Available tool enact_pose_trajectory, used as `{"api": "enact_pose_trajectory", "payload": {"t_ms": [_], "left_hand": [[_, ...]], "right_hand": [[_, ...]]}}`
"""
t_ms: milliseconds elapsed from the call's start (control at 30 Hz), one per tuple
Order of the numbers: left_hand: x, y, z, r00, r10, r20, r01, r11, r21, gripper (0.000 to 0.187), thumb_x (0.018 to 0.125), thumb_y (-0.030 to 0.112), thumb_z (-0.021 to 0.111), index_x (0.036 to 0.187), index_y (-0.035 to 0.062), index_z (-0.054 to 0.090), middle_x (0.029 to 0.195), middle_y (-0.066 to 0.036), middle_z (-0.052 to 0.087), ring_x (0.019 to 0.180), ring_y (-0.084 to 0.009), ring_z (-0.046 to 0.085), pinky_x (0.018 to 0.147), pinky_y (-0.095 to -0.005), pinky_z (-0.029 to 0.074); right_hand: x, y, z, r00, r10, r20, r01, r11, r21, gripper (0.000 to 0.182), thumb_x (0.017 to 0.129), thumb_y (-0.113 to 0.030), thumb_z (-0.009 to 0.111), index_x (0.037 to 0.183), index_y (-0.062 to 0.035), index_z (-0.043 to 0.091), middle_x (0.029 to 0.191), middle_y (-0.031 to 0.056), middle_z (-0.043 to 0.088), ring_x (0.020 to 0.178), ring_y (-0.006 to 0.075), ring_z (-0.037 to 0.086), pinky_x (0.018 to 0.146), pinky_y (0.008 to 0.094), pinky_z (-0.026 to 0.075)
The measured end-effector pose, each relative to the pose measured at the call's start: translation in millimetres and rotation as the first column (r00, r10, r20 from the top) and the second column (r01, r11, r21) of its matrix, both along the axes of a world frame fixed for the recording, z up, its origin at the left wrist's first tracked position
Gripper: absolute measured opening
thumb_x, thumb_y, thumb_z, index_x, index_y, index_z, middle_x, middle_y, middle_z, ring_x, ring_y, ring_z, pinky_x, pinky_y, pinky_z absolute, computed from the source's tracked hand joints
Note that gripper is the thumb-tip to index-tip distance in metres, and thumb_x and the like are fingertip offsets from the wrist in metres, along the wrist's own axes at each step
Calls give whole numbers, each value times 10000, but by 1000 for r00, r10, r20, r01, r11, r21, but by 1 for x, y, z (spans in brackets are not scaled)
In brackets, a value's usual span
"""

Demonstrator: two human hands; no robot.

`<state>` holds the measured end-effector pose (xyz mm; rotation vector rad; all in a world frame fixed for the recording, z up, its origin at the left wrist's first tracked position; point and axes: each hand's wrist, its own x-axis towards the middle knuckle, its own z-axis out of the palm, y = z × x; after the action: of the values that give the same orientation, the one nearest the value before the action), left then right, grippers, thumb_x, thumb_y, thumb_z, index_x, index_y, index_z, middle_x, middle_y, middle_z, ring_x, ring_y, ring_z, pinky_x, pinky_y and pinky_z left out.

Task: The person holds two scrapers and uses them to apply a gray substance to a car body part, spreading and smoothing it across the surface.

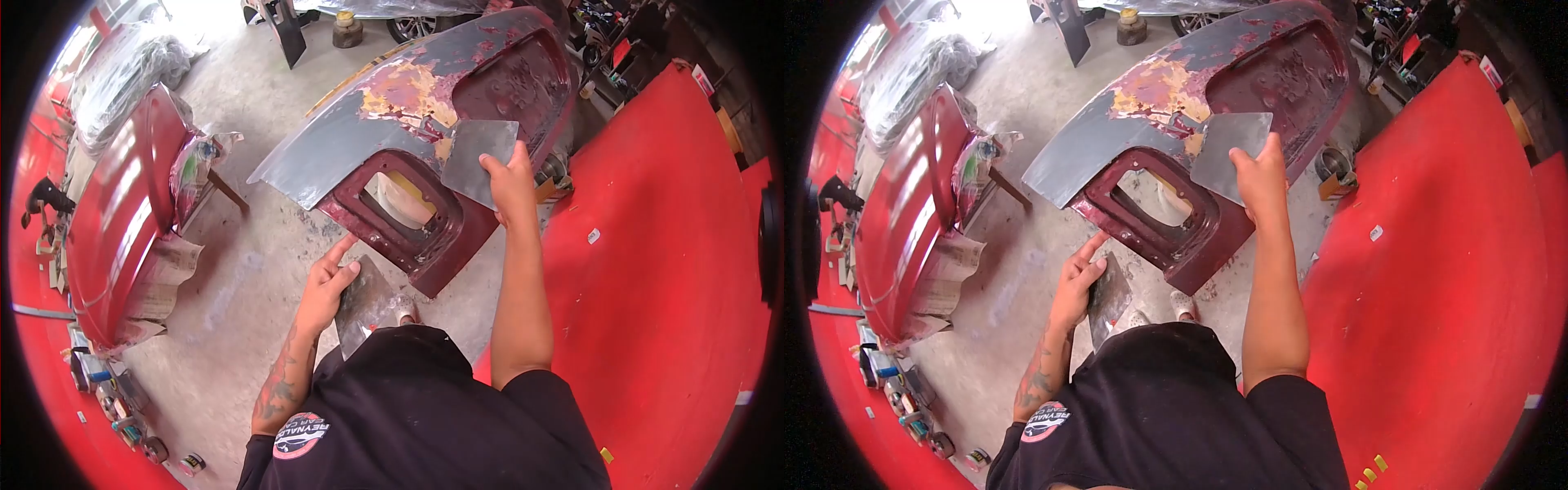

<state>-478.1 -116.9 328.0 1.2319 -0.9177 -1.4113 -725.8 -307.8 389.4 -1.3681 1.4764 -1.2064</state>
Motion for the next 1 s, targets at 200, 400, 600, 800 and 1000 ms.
{"api": "enact_pose_trajectory", "payload": {"t_ms": [200,400,600,800,1000], "left_hand": [[0,1,-10,999,26,-47,-26,1000,-6,434,923,217,615,601,-12,434,1459,-173,441,1255,-154,431,1039,-288,325],[-5,1,-3,997,48,-62,-47,999,12,443,917,202,622,593,-13,410,1476,-188,419,1262,-166,428,1046,-291,316],[-3,3,-4,999,43,15,-43,999,3,452,902,189,633,583,-17,388,1478,-214,409,1263,-172,425,1031,-295,330],[-11,4,12,993,80,90,-76,996,-51,468,898,186,634,564,-11,372,1472,-214,415,1241,-165,435,991,-285,354],[-11,1,12,996,68,50,-66,997,-41,455,898,184,635,560,-26,414,1447,-184,427,1149,-130,467,947,-279,388]], "right_hand": [[8,-16,-11,938,130,322,-134,991,-10,388,803,-37,610,1152,42,461,1102,179,604,969,231,593,850,350,474],[7,4,43,901,-48,-431,-109,937,-333,477,838,-44,568,1301,-29,451,1122,194,609,966,393,612,869,441,482],[22,41,27,504,-56,-862,-642,643,-417,500,862,-41,522,1321,-239,545,982,108,570,830,293,646,657,380,553],[41,8,28,329,-169,-929,-678,643,-357,508,852,-54,516,1303,-278,577,988,76,562,824,266,625,589,367,566],[44,22,28,318,-185,-930,-725,585,-364,476,847,-70,530,1274,-270,600,991,70,578,865,265,619,594,359,569]]}}
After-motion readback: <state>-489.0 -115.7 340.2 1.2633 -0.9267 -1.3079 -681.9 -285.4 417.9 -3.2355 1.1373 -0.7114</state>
